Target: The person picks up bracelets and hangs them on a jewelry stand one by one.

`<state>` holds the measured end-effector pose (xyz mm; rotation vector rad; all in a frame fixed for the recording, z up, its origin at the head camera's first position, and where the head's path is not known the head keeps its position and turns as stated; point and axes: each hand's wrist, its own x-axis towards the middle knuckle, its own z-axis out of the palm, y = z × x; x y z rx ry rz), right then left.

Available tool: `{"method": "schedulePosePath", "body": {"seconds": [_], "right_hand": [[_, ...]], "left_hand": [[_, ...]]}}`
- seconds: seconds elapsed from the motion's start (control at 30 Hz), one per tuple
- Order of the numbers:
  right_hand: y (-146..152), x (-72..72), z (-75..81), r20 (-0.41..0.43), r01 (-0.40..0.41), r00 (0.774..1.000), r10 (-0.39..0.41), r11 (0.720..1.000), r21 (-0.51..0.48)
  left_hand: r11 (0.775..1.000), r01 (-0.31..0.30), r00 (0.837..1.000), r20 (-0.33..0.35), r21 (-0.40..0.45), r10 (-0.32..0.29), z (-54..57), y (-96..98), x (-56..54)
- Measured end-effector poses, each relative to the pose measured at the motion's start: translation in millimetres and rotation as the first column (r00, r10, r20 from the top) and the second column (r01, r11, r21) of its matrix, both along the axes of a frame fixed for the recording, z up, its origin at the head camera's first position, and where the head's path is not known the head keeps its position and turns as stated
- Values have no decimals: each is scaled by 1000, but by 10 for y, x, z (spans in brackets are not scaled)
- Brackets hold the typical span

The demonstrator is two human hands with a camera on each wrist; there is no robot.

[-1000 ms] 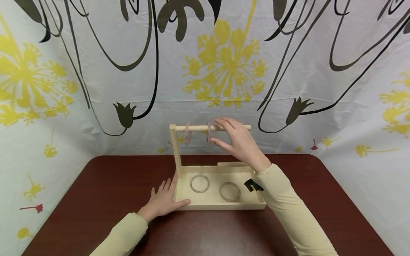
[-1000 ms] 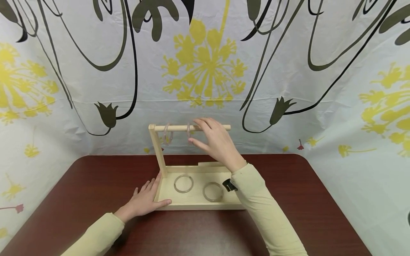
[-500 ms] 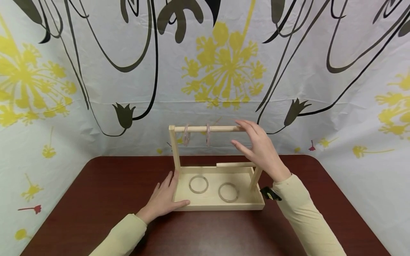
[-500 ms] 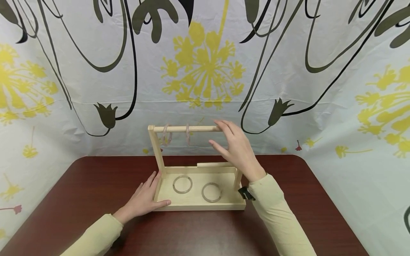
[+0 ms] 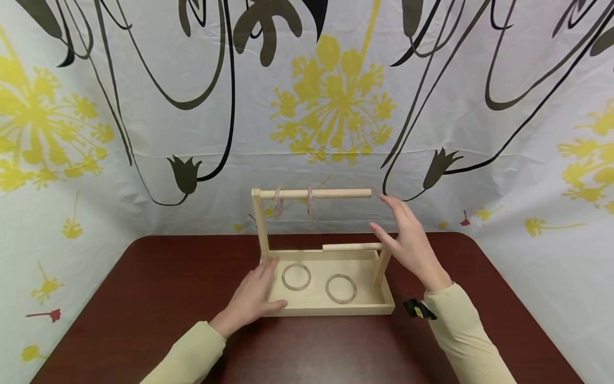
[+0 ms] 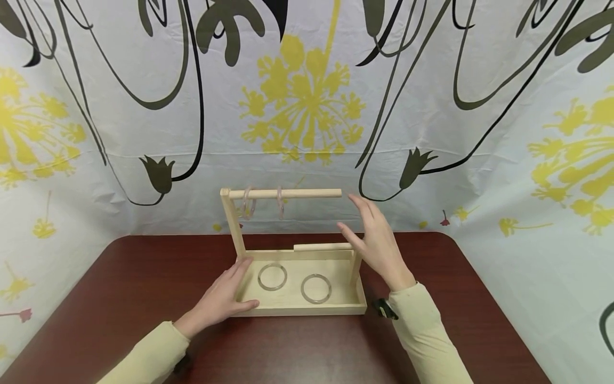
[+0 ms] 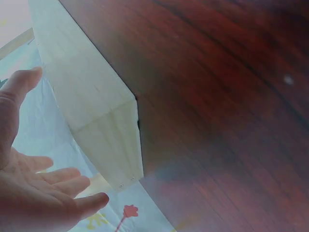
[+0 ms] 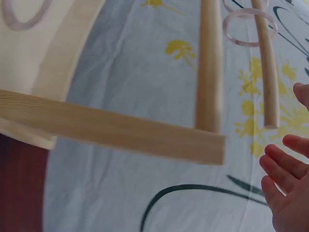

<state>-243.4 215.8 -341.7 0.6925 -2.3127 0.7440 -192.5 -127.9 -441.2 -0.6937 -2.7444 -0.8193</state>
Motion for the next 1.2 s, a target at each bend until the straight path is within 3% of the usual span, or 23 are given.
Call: {"method": "schedulePosePath", "body": {"seconds": [0.23, 0.53, 0.73, 0.9, 1.1, 1.2], "right_hand": [[93, 107, -250, 64, -8, 998, 14, 997, -81], [205, 187, -534, 184, 10, 983, 19, 988, -152], [263, 246, -700, 314, 33, 949, 21, 986, -166], [273, 293, -820, 418, 52, 908, 18, 986, -156], [259, 375, -945, 533, 28, 841, 94, 976, -217], [254, 399, -1017, 547, 11, 827, 129, 969, -246]], "left_hand": [[999, 49, 998, -44, 14, -48, -21, 106, -81], [999, 16, 1000, -3, 50, -16, -60, 237, -155], [1000, -7, 997, 73, 29, 5, -63, 315, -194], [1000, -13, 994, 113, 16, 11, -96, 350, -241], [999, 6, 987, 160, 40, -12, -106, 399, -336], [999, 20, 983, 184, 37, -27, -112, 414, -364]]}}
